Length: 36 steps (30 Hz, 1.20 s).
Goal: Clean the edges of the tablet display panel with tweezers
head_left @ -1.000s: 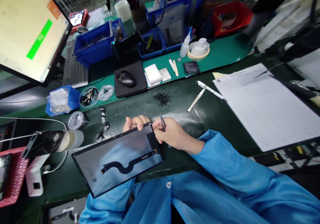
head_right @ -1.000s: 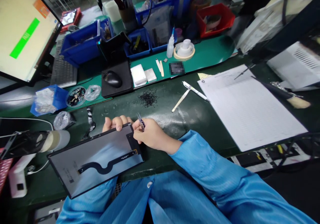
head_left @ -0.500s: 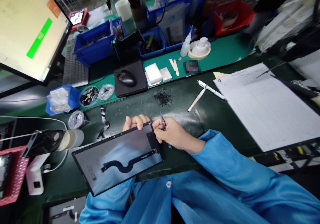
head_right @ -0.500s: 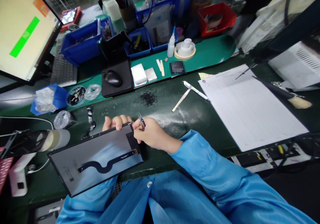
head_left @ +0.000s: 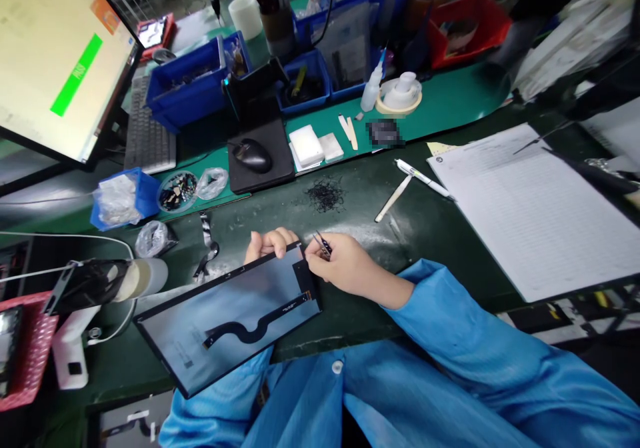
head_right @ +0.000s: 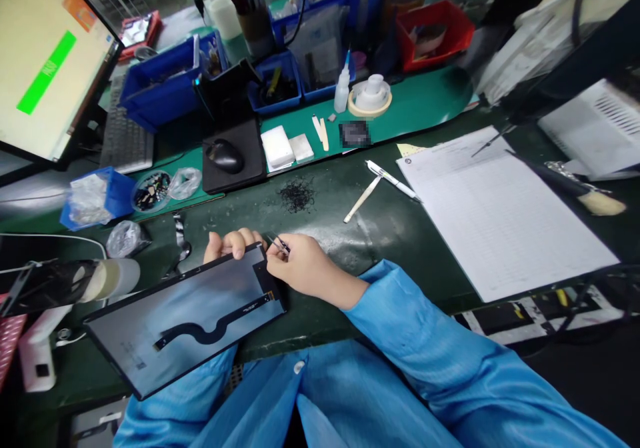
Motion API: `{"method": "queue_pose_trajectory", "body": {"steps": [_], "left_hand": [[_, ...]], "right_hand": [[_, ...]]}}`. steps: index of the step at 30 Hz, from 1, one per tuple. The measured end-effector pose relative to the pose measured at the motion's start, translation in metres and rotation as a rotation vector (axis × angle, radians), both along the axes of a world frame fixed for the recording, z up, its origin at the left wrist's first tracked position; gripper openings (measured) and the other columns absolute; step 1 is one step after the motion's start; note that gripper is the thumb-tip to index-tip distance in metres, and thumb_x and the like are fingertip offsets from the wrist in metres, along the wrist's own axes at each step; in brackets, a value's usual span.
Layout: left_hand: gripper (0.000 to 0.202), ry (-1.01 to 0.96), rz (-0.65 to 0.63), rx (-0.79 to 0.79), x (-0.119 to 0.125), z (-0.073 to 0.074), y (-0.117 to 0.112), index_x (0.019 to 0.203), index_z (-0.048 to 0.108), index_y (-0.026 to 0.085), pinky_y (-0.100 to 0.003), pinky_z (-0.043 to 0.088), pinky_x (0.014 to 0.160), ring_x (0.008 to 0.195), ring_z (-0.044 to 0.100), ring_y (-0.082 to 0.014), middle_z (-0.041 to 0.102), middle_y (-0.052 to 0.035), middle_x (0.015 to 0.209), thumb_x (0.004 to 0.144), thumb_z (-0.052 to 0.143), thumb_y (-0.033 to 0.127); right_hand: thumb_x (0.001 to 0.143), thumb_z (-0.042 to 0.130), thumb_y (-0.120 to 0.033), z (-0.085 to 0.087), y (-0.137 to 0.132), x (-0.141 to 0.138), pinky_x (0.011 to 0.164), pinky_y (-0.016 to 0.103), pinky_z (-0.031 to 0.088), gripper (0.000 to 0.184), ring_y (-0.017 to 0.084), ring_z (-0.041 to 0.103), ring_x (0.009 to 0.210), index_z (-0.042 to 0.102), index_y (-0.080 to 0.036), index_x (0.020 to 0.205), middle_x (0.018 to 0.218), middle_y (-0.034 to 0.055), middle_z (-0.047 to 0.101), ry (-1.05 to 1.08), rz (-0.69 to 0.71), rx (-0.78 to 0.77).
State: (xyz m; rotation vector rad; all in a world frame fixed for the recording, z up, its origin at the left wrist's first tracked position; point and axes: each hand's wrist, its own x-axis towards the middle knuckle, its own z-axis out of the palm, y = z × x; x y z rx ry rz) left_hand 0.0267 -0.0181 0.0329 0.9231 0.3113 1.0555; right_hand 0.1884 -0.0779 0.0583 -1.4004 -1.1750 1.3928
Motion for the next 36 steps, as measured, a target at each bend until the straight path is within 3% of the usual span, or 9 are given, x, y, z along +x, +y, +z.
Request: {"method": "queue_pose_trajectory", "body": {"steps": [5,9,18,30,36], "left_hand": [[0.067,0.104,0.007,0.050,-0.001,0.003,-0.002,0.067,0.067,0.016,-0.032,0.042,0.073,0.072,0.053,-0.0187,0.054,-0.0073,0.067,0.110,0.033,0.054],[0.067,0.130,0.018,0.064,-0.002,0.002,-0.003,0.068,0.067,0.016,-0.032,0.042,0.074,0.072,0.053,-0.0186,0.054,-0.0076,0.068,0.111,0.032,0.053],[0.066,0.027,0.047,-0.052,0.002,0.003,-0.002,0.061,0.057,0.017,-0.032,0.042,0.067,0.065,0.050,-0.0178,0.046,-0.0052,0.061,0.108,0.035,0.059],[0.068,0.093,0.078,-0.202,0.005,0.013,0.001,0.054,0.031,0.017,-0.031,0.044,0.059,0.058,0.047,-0.0163,0.029,-0.0021,0.055,0.100,0.050,0.064],[0.068,0.097,0.058,-0.284,0.003,0.016,-0.001,0.057,0.027,0.017,-0.030,0.043,0.057,0.058,0.043,-0.0154,0.025,-0.0011,0.058,0.100,0.048,0.066]], "right_hand": [[0.074,0.061,-0.031,-0.006,-0.003,0.000,0.052,0.028,0.032,0.013,0.013,0.047,0.054,0.055,-0.023,0.067,0.057,-0.0040,0.056,-0.291,-0.029,0.086],[0.075,0.061,-0.027,-0.004,-0.005,0.000,0.053,0.028,0.033,0.009,0.014,0.051,0.054,0.057,-0.023,0.068,0.057,-0.0028,0.059,-0.377,-0.033,0.140],[0.075,0.059,-0.029,-0.001,-0.007,-0.002,0.053,0.026,0.036,0.011,0.013,0.050,0.051,0.057,-0.023,0.067,0.056,-0.0045,0.055,-0.358,-0.058,0.227],[0.075,0.059,-0.023,-0.005,-0.009,0.000,0.055,0.026,0.040,0.005,0.012,0.053,0.052,0.063,-0.022,0.071,0.060,-0.0053,0.060,-0.270,-0.028,0.365],[0.075,0.061,-0.020,-0.005,-0.008,0.001,0.056,0.027,0.040,0.005,0.013,0.053,0.054,0.063,-0.022,0.071,0.061,-0.0045,0.061,-0.252,-0.007,0.363]]}}
